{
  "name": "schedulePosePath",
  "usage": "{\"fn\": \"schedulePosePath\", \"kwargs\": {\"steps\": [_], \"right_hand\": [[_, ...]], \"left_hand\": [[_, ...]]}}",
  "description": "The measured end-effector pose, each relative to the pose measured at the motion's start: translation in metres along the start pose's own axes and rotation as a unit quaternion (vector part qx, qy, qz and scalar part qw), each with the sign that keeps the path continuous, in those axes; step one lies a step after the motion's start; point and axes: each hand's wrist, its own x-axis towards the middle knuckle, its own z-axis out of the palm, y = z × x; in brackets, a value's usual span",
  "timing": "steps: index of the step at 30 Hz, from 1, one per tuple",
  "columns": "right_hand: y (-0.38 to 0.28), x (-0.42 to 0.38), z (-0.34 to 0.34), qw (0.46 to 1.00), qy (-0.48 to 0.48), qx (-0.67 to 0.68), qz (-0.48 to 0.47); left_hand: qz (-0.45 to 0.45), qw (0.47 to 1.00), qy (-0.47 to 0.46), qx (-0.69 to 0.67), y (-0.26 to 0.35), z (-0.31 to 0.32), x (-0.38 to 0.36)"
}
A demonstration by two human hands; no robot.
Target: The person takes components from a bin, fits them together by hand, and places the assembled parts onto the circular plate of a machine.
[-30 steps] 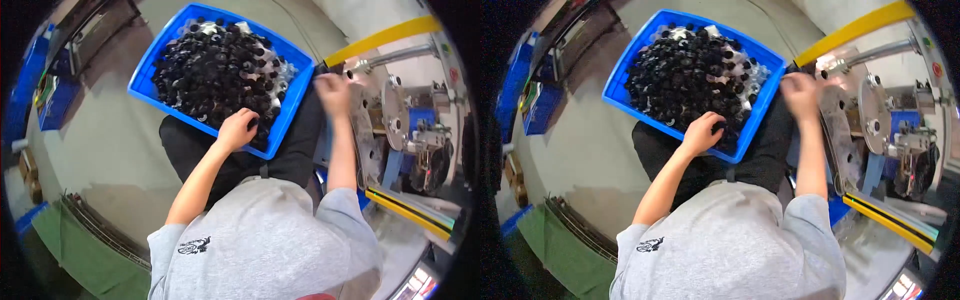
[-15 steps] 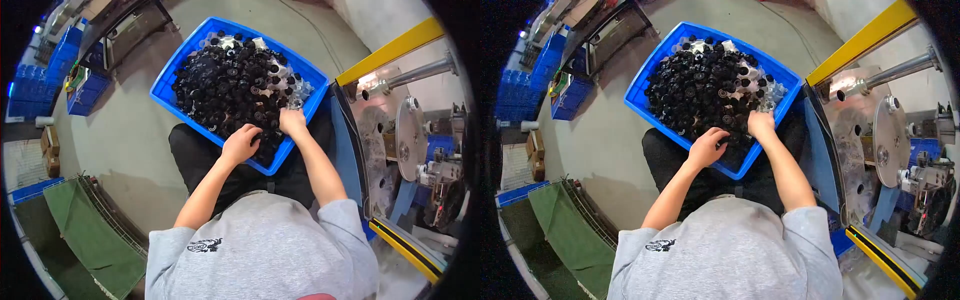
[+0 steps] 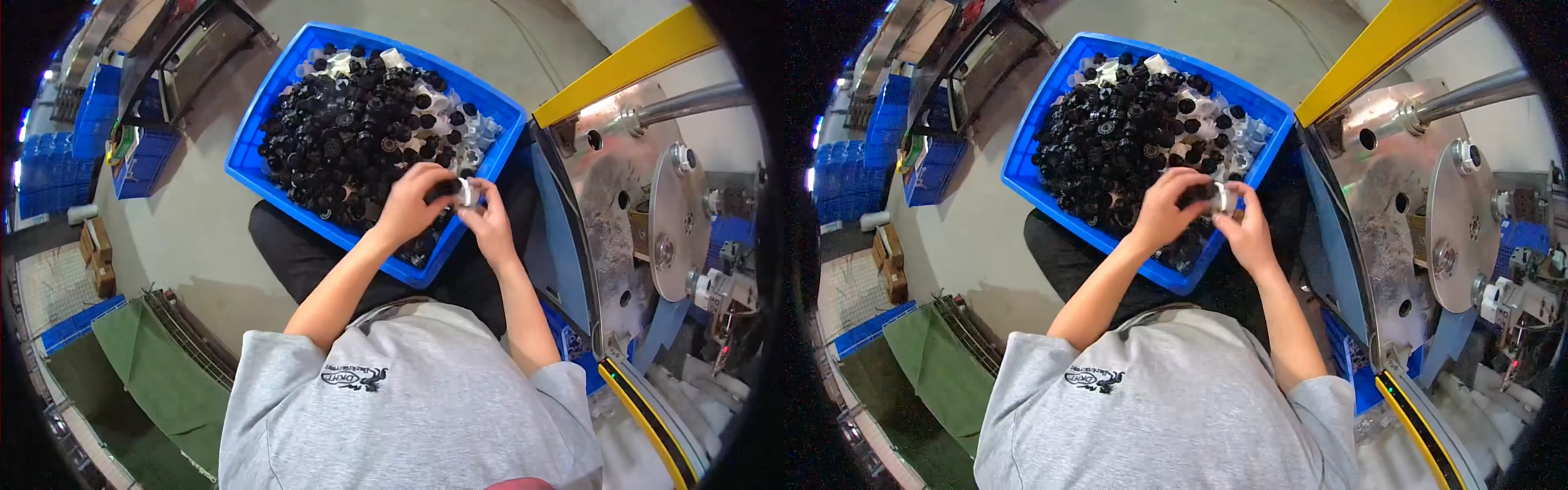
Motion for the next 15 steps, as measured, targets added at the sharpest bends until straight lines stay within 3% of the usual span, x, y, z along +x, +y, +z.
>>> {"fn": "schedulePosePath", "kwargs": {"steps": [3, 7, 11, 12, 13, 14, 15], "right_hand": [[-0.004, -0.013, 0.008, 0.995, 0.001, 0.096, -0.006], [-0.008, -0.033, 0.010, 0.996, -0.027, -0.082, 0.022], [-0.005, -0.049, 0.005, 0.997, 0.006, 0.021, 0.075], [-0.003, -0.054, -0.002, 0.994, 0.024, 0.054, 0.090], [0.002, -0.057, -0.007, 0.998, 0.025, 0.051, 0.040], [0.008, -0.062, -0.012, 0.999, 0.027, 0.046, -0.006], [0.013, -0.075, -0.017, 0.998, 0.052, 0.040, -0.011]], "left_hand": [[0.060, 0.996, -0.068, -0.010, 0.001, -0.008, 0.001], [0.200, 0.965, -0.149, 0.084, -0.007, -0.015, -0.013], [0.246, 0.951, -0.160, 0.095, 0.016, -0.022, 0.013], [0.238, 0.945, -0.203, 0.096, 0.012, -0.020, 0.030], [0.229, 0.937, -0.246, 0.097, 0.009, -0.019, 0.048], [0.123, 0.883, -0.353, 0.285, 0.006, -0.023, 0.075], [0.189, 0.892, -0.249, 0.326, -0.032, -0.020, 0.082]]}}
